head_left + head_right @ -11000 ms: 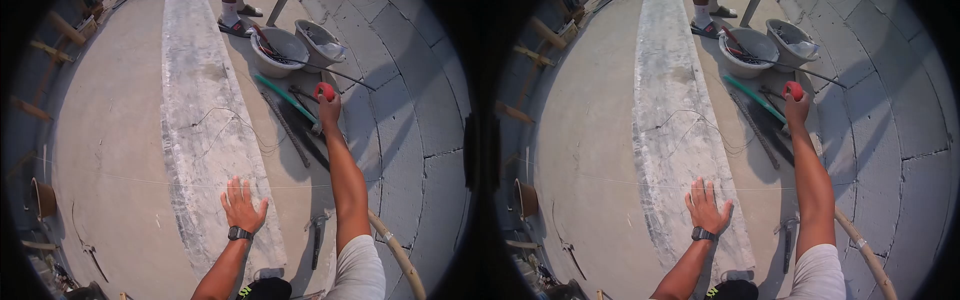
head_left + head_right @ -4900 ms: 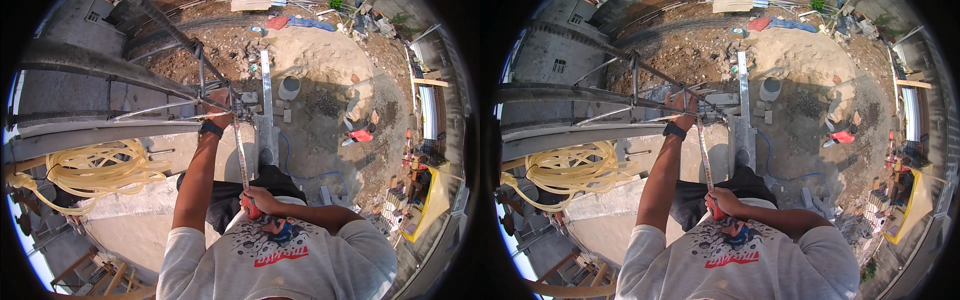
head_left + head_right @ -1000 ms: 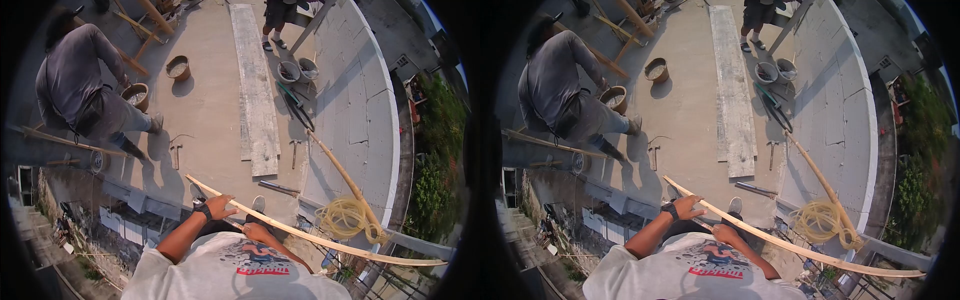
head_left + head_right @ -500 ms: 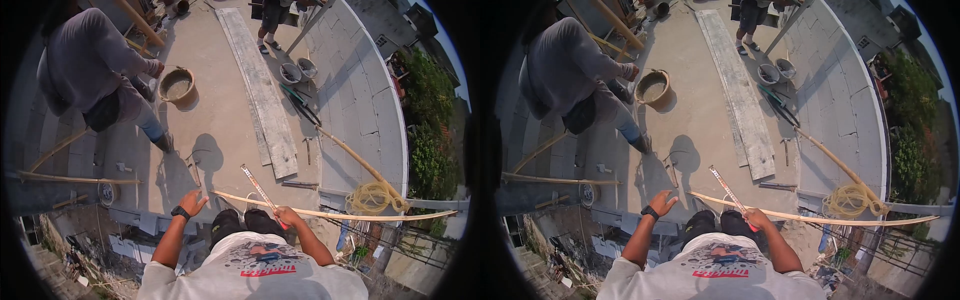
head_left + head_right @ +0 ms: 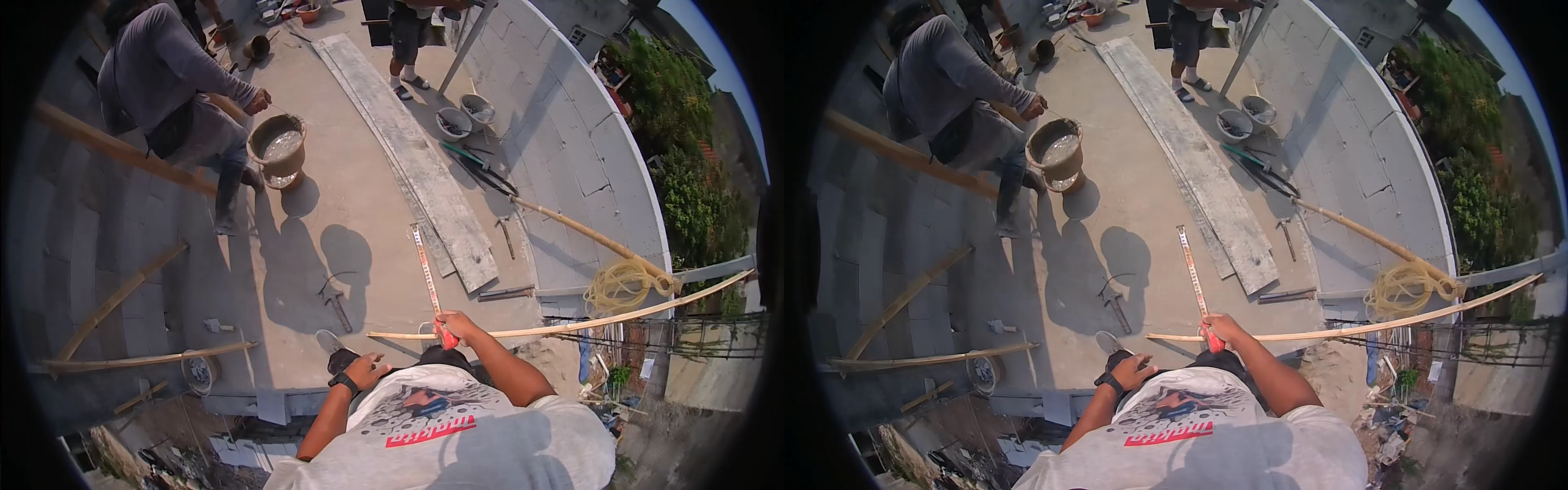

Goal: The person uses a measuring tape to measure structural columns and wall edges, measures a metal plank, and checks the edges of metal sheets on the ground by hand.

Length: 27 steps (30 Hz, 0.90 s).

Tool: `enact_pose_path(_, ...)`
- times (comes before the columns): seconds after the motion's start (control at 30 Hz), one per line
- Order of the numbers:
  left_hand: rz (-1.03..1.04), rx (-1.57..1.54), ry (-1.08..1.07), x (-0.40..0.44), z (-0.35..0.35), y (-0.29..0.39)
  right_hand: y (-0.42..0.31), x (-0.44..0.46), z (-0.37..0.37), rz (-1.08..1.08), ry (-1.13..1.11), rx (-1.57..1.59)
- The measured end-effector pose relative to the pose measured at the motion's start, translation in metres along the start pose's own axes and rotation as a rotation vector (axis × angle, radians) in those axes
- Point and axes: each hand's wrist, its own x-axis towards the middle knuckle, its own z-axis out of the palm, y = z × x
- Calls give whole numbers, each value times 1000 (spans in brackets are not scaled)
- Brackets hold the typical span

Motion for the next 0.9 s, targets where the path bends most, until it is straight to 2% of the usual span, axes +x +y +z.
enact_pose_path(0.1,24,44,40,-23,-44,-54,6,33,36,23,88,77)
enact_pose_path(0.17,-85,26,148,-43,-85,-100,6,57,64,44,223,59)
enact_pose_path(0.2,-174,40,159,-53,-109,-125,-2,54,84,71,225,55)
enact_pose_path(0.27,-261,150,228,-78,-167,-159,-29,44,140,102,167,466)
enact_pose_path(0.4,-277,133,427,-110,-275,-225,-53,49,220,41,34,547)
enact_pose_path(0.47,-301,205,544,-117,-318,-228,-59,52,246,24,-27,516)
enact_pose_path(0.5,-298,197,535,-111,-325,-232,-62,51,253,27,-15,515)
enact_pose_path(0.57,-243,145,716,-99,-344,-236,-68,50,268,21,-67,424)
enact_pose_path(0.6,-230,107,714,-93,-345,-213,-72,50,275,22,-42,382)
enact_pose_path(0.67,-133,-22,672,-62,-333,-199,-80,46,284,6,-45,404)
enact_pose_path(0.73,-58,-182,505,-23,-309,-181,-84,44,290,-5,-43,431)
enact_pose_path(0.83,18,-446,136,18,-273,-117,-93,46,296,-20,-17,460)
enact_pose_path(0.9,92,-452,-67,34,-264,-70,-97,49,300,-73,-42,456)
